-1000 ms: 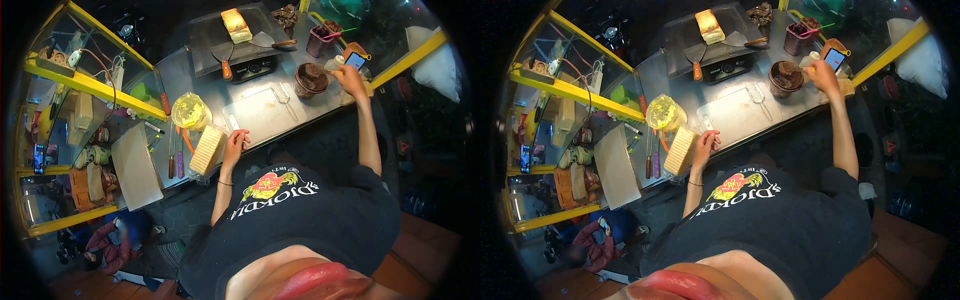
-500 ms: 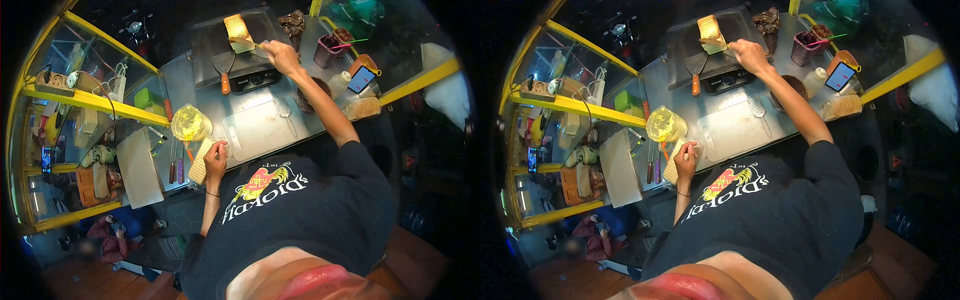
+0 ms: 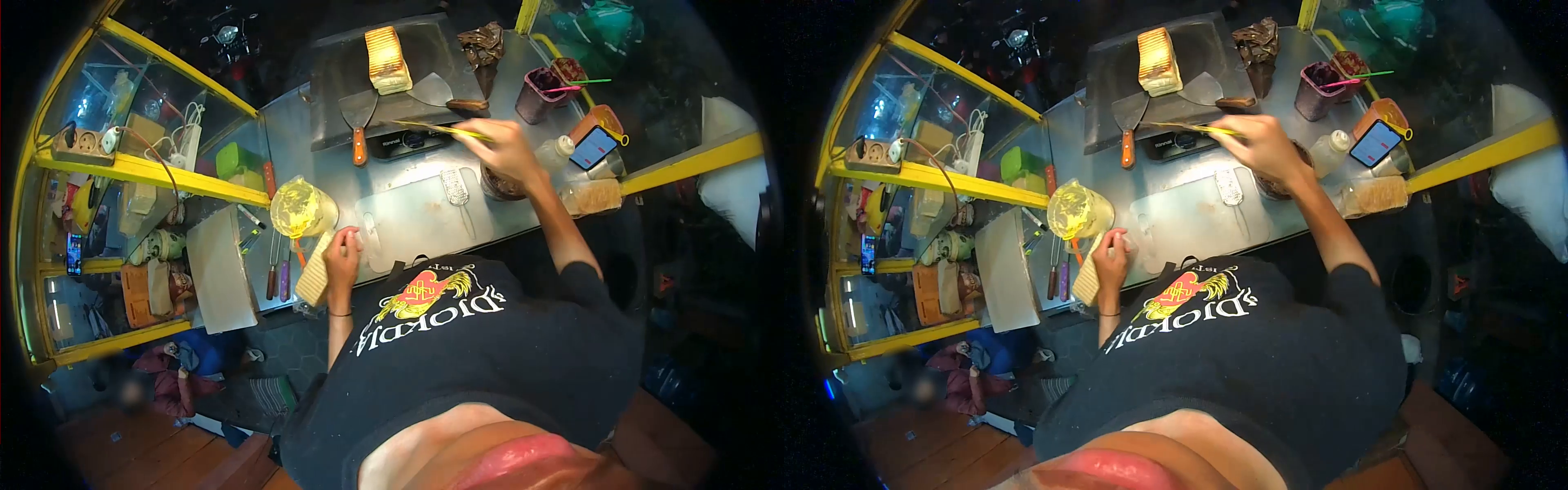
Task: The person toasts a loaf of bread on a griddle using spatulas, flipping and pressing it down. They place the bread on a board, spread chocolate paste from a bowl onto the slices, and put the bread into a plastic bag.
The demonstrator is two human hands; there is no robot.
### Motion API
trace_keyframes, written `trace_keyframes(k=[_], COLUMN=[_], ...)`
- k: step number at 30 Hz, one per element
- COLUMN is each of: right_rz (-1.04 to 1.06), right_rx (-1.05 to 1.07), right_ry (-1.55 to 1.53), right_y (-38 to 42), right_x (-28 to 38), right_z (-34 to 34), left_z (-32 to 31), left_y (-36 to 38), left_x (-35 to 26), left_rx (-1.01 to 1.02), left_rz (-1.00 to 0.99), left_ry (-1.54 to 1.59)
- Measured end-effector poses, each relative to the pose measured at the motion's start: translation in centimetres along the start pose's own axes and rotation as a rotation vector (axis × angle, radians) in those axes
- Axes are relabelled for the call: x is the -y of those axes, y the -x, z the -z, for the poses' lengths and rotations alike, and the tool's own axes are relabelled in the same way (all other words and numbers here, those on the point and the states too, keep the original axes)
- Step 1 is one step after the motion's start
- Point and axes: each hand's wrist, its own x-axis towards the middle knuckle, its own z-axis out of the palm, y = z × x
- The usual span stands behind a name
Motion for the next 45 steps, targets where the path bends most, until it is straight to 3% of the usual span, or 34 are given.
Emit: trace_keyframes(k=[2, 3, 5, 6, 7, 10, 12, 13, 16, 17, 19, 20, 24, 26, 27, 28, 30, 33, 34, 36, 38, 41, 43, 44, 45], right_rz=[-0.302, -0.456, -0.441, -0.686, -0.803, -0.936, -0.884, -1.030, -0.737, -0.743, -0.629, -0.468, -0.619, -0.833, -0.778, -0.907, -1.118, -1.060, -1.018, -0.940, -0.820, -0.727, -0.818, -0.580, -0.593], right_rx=[-0.007, -0.015, -0.193, -0.190, -0.252, -0.266, -0.110, -0.146, -0.398, -0.376, -0.476, -0.462, 0.096, 0.343, 0.520, 0.538, 0.172, -0.327, -0.404, -0.521, -0.587, -0.646, -0.656, -0.735, -0.721], right_ry=[0.006, 0.034, 0.021, -0.045, -0.145, -0.044, 0.296, 0.126, 0.190, 0.186, 0.041, 0.058, -0.055, -0.403, -0.528, -0.757, -1.504, -1.565, -1.553, -1.118, -0.782, -0.599, -0.645, -0.408, -0.466], right_y=[2.5, 4.2, 7.9, 9.4, 10.9, 12.2, 13.1, 12.1, 11.4, 10.5, 8.2, 7.8, 5.2, 7.3, 8.4, 8.8, 10.4, 11.9, 11.6, 10.7, 10.0, 9.7, 9.5, 9.7, 9.5], right_x=[3.0, 3.4, 2.8, 2.8, 1.5, -0.6, -3.3, -1.9, -2.7, -1.7, -0.4, -1.9, 2.8, 4.0, 4.6, 7.1, 11.9, 13.4, 13.9, 16.3, 18.2, 18.9, 18.4, 15.8, 15.2], right_z=[4.2, 5.9, 7.5, 8.4, 8.4, 5.6, 3.9, 3.2, 2.8, 2.3, 1.1, -0.5, -8.1, -14.2, -16.6, -18.8, -22.1, -24.9, -24.4, -21.6, -20.6, -21.0, -21.3, -22.4, -22.2], left_z=[2.0, 3.1, 3.5, 3.6, 4.0, 4.2, 5.2, 5.6, 7.1, 7.3, 7.9, 8.2, 10.0, 11.2, 11.4, 11.7, 11.0, 8.2, 7.4, 3.2, 2.2, -1.4, -3.0, -2.8, -2.7], left_y=[0.7, 1.4, 2.7, 3.6, 4.4, 4.7, 4.5, 4.6, 5.3, 5.6, 5.5, 5.3, 4.8, 4.8, 4.9, 4.4, 3.2, 2.2, 1.8, 0.5, 0.4, -1.2, -2.2, -2.4, -2.4], left_x=[2.2, 2.2, 3.8, 4.8, 6.0, 5.9, 5.9, 5.9, 6.6, 6.9, 8.4, 9.0, 7.3, 5.6, 5.1, 4.7, 2.7, 2.0, 1.7, 2.4, 0.1, 2.3, 2.2, 1.1, 0.0], left_rx=[-0.081, 0.018, 0.020, 0.030, 0.121, 0.160, 0.177, 0.155, 0.036, -0.031, 0.016, 0.053, 0.096, 0.155, 0.164, 0.198, 0.217, 0.205, 0.220, 0.314, 0.448, 0.471, 0.398, 0.387, 0.379], left_rz=[-0.118, -0.063, -0.093, -0.136, -0.175, -0.196, -0.213, -0.235, -0.151, -0.087, -0.050, -0.036, -0.059, 0.040, 0.021, -0.018, -0.302, -0.470, -0.494, -0.591, -0.499, -0.565, -0.589, -0.585, -0.580], left_ry=[-0.257, -0.361, -0.479, -0.602, -0.730, -0.807, -0.802, -0.822, -0.687, -0.697, -0.685, -0.674, -0.497, -0.369, -0.311, -0.254, -0.280, -0.156, -0.112, 0.105, 0.212, 0.209, 0.484, 0.504, 0.607])
